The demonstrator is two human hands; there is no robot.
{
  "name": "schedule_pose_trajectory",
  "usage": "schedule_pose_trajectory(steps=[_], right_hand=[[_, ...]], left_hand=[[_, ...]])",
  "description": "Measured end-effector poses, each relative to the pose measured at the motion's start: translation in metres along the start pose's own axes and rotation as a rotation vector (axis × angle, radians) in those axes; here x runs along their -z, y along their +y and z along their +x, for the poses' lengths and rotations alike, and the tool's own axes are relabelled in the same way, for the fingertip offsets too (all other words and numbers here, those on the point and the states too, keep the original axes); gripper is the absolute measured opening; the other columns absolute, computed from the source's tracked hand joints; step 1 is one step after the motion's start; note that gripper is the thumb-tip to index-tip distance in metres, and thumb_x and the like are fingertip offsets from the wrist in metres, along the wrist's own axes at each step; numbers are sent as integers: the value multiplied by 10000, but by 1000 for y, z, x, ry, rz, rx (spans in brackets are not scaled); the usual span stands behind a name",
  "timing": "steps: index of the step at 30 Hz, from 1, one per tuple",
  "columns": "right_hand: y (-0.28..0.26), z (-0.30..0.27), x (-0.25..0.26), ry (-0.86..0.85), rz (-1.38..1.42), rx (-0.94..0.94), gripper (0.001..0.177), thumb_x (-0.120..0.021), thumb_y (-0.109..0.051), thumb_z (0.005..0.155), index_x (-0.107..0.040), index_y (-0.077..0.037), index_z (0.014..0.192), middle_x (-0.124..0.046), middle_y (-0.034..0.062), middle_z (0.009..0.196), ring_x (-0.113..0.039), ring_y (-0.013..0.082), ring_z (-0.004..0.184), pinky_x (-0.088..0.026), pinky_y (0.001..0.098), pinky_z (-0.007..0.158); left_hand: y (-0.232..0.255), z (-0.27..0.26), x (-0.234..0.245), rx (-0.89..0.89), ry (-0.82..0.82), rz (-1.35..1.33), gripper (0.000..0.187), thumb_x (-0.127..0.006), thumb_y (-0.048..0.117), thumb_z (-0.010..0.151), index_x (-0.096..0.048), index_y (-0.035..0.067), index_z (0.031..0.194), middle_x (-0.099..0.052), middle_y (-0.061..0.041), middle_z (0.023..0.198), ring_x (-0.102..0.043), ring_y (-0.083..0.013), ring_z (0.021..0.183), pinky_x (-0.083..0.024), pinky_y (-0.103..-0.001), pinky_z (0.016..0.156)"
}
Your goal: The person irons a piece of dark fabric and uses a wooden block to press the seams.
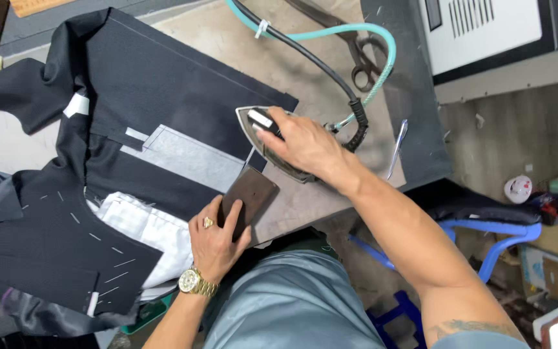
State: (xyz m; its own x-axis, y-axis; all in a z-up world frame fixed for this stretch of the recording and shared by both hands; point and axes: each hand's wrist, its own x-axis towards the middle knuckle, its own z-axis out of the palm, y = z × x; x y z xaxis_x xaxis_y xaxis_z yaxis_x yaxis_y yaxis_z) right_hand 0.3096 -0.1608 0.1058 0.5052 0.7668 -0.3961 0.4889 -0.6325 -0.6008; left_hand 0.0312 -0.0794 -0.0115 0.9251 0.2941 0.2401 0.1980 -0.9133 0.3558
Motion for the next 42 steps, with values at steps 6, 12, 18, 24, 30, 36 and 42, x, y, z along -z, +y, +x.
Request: schedule_pose_trajectory(steps=[6,12,18,24,30,36,42], right_hand=[[37,13,67,77,-99,-25,472,-581,-340,1015,-593,13,1327,-702,374,1071,-671,555,1031,-536,633,870],[64,38,163,282,-144,-68,434,-620,-337,1029,-681,44,1226,-706,335,1000,-670,551,934,-527,647,765],[113,143,218,347,119,-189,360,-557,-375,1100,-626,-46,1229,-648,86,749,-578,116,446,-493,284,320],[145,262,232,363,175,-77,362,-567,-438,1078,-601,-104,942,-606,64,669,-565,138,401,-378,287,270],[166,267,213,433,-108,92,276,-565,-307,1162,-658,-51,1121,-715,110,757,-704,232,515,-522,343,394],[186,194,171,398,-1003,266,513,-718,-265,1025,-677,5,1460,-128,430,1638,-451,583,1317,-442,618,1011],[72,92,67,551,-687,963,211,-688,-71,874,-752,-44,1073,-660,195,1042,-638,354,856,-492,465,667]], left_hand=[[22,66,-36,21,56,100,562,-711,412,836,-630,221,1357,-581,-169,1306,-600,-329,1159,-421,-449,898],[40,106,-41,84,103,93,558,-712,407,830,-643,207,1346,-591,-181,1346,-591,-346,1241,-418,-471,941],[49,116,-28,123,117,174,531,-747,399,821,-641,175,1290,-606,-192,1343,-594,-357,1244,-423,-576,1015],[41,120,-32,176,86,144,524,-706,423,823,-632,187,1284,-586,-189,1349,-599,-346,1241,-419,-593,1037],[39,108,-28,170,40,44,523,-721,370,854,-630,127,1307,-567,-250,1363,-595,-414,1238,-383,-623,1064],[37,87,-26,163,-27,8,637,-723,499,904,-566,175,1428,-454,-264,1530,-483,-442,1405,-355,-719,1067],[37,27,-15,321,257,-28,328,-691,245,943,-691,98,1236,-631,-175,1311,-639,-341,1211,-368,-554,1098]])
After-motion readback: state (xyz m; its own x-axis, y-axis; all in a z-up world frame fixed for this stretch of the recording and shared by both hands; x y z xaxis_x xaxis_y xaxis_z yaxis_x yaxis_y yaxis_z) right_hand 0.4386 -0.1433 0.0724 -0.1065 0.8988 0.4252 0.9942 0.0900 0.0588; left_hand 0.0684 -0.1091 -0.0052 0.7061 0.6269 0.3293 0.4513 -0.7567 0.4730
